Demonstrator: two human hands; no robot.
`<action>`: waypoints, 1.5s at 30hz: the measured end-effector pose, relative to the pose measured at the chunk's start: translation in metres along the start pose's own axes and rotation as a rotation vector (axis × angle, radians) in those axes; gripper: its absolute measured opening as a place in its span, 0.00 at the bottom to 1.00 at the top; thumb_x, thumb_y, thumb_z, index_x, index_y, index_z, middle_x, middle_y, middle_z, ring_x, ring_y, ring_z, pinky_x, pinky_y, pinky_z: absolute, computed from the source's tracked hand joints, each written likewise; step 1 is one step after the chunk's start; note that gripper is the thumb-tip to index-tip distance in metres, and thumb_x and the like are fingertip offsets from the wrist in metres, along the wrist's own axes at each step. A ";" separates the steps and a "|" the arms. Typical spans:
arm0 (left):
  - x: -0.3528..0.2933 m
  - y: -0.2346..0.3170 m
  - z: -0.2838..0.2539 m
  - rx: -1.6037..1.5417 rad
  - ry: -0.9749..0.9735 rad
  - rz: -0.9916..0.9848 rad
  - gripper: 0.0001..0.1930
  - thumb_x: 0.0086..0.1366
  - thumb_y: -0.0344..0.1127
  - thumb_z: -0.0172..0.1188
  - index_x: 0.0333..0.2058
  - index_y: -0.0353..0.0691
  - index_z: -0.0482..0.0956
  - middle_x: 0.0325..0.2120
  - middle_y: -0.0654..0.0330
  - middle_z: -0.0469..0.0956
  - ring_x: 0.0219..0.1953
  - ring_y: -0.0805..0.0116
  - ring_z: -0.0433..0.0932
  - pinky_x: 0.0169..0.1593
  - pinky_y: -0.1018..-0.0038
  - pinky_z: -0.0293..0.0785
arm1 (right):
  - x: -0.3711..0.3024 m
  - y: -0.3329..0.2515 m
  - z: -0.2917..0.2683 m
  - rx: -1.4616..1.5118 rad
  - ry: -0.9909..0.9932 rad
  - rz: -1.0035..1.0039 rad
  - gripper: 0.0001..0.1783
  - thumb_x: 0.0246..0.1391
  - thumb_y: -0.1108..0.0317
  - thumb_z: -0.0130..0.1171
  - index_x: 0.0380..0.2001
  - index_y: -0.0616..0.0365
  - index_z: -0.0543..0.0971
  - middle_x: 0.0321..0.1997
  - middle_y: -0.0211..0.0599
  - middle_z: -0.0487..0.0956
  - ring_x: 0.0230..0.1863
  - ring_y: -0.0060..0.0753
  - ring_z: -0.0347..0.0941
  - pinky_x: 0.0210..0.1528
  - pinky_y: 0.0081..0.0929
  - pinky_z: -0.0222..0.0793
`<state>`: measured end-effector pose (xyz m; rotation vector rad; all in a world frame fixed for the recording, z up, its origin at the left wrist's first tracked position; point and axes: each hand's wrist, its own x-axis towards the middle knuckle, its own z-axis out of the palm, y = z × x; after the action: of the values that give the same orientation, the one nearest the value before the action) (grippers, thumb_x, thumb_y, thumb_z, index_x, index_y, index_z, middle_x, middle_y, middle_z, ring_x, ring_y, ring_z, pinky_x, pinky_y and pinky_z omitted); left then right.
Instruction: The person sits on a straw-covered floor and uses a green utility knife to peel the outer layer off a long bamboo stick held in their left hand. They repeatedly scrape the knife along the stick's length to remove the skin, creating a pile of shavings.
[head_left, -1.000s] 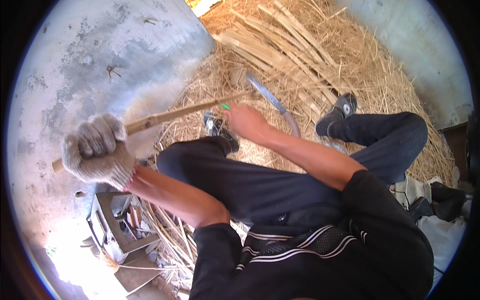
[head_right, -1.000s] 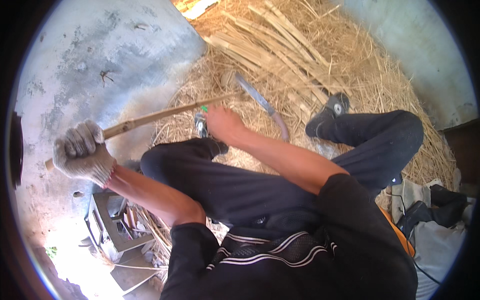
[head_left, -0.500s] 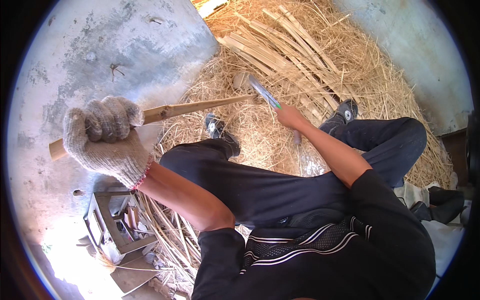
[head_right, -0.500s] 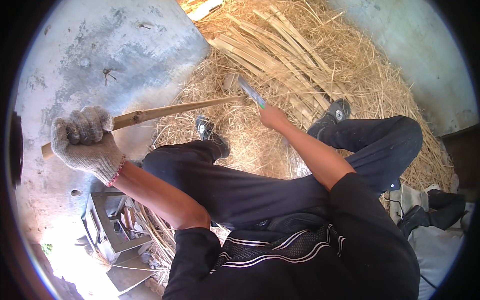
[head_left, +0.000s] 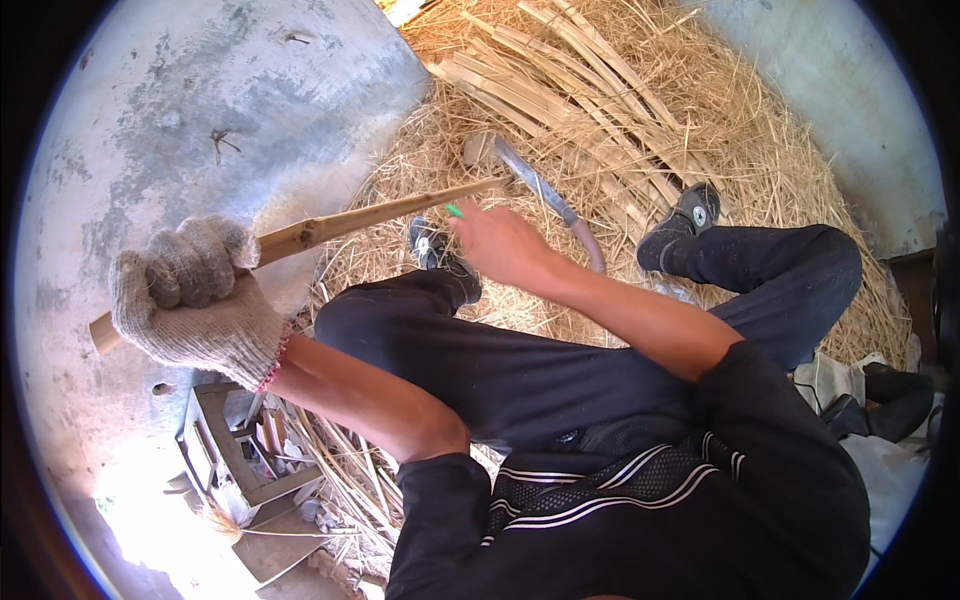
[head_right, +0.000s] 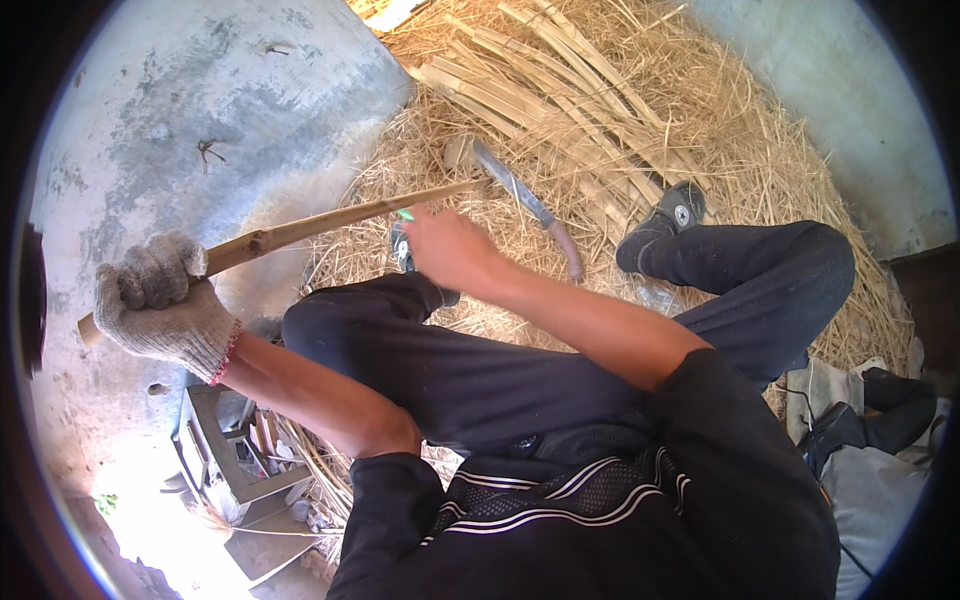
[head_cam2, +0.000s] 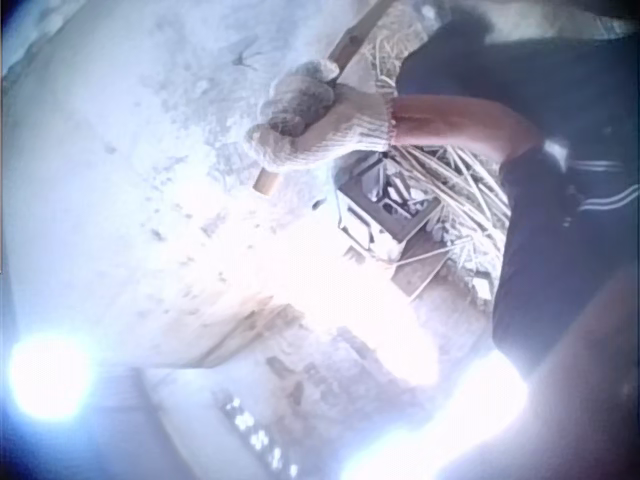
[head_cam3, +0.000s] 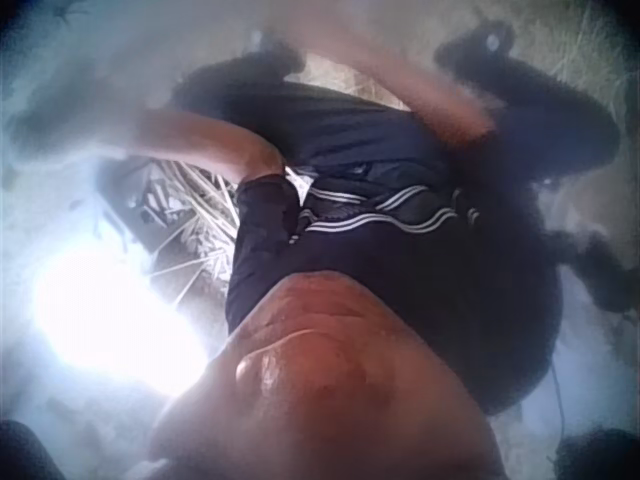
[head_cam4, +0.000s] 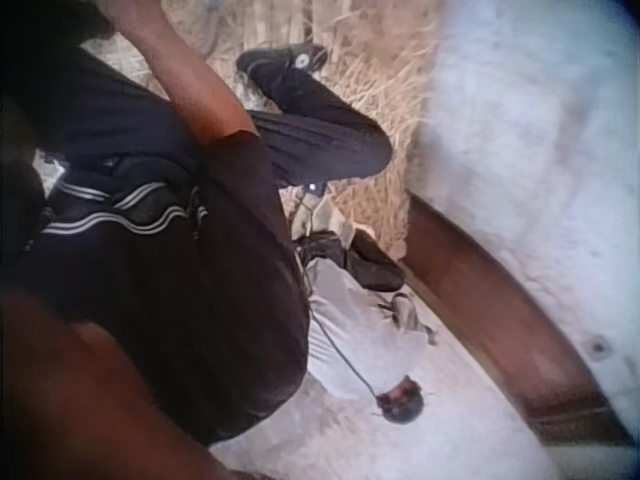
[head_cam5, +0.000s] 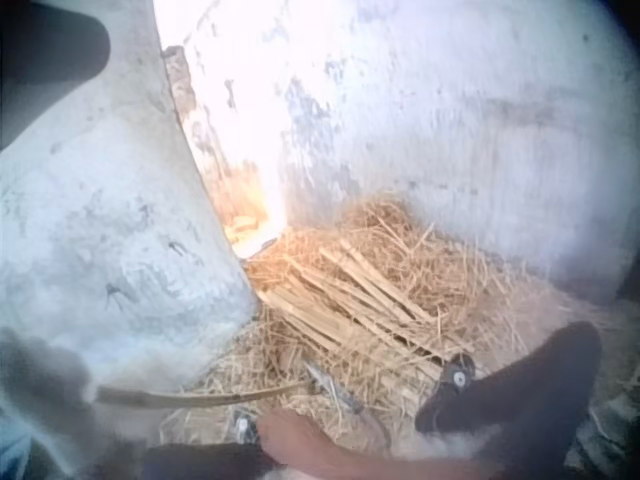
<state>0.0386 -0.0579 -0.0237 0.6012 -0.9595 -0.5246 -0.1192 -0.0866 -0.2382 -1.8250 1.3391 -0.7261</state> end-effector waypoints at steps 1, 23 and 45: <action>0.001 0.000 -0.001 0.008 0.015 0.009 0.22 0.55 0.34 0.53 0.09 0.53 0.51 0.05 0.70 0.51 0.07 0.77 0.48 0.10 0.74 0.48 | -0.001 -0.005 0.000 0.012 -0.023 0.025 0.19 0.65 0.59 0.41 0.48 0.65 0.68 0.18 0.59 0.75 0.25 0.62 0.75 0.29 0.53 0.70; 0.004 -0.020 0.007 0.125 -0.005 0.067 0.23 0.60 0.37 0.54 0.11 0.54 0.52 0.07 0.75 0.50 0.10 0.80 0.47 0.14 0.76 0.51 | 0.021 0.027 -0.002 0.092 -0.128 0.260 0.21 0.66 0.57 0.39 0.45 0.67 0.69 0.29 0.60 0.78 0.34 0.61 0.77 0.36 0.52 0.70; 0.005 -0.036 0.012 0.131 0.133 0.039 0.22 0.57 0.35 0.53 0.10 0.54 0.51 0.05 0.72 0.50 0.09 0.80 0.45 0.13 0.77 0.48 | 0.037 0.158 0.047 -0.226 -0.139 0.462 0.17 0.62 0.67 0.41 0.48 0.67 0.71 0.40 0.58 0.78 0.45 0.51 0.78 0.42 0.43 0.77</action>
<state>0.0255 -0.0898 -0.0398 0.7246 -0.8817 -0.3843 -0.1551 -0.1384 -0.3951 -1.6062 1.7178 -0.2071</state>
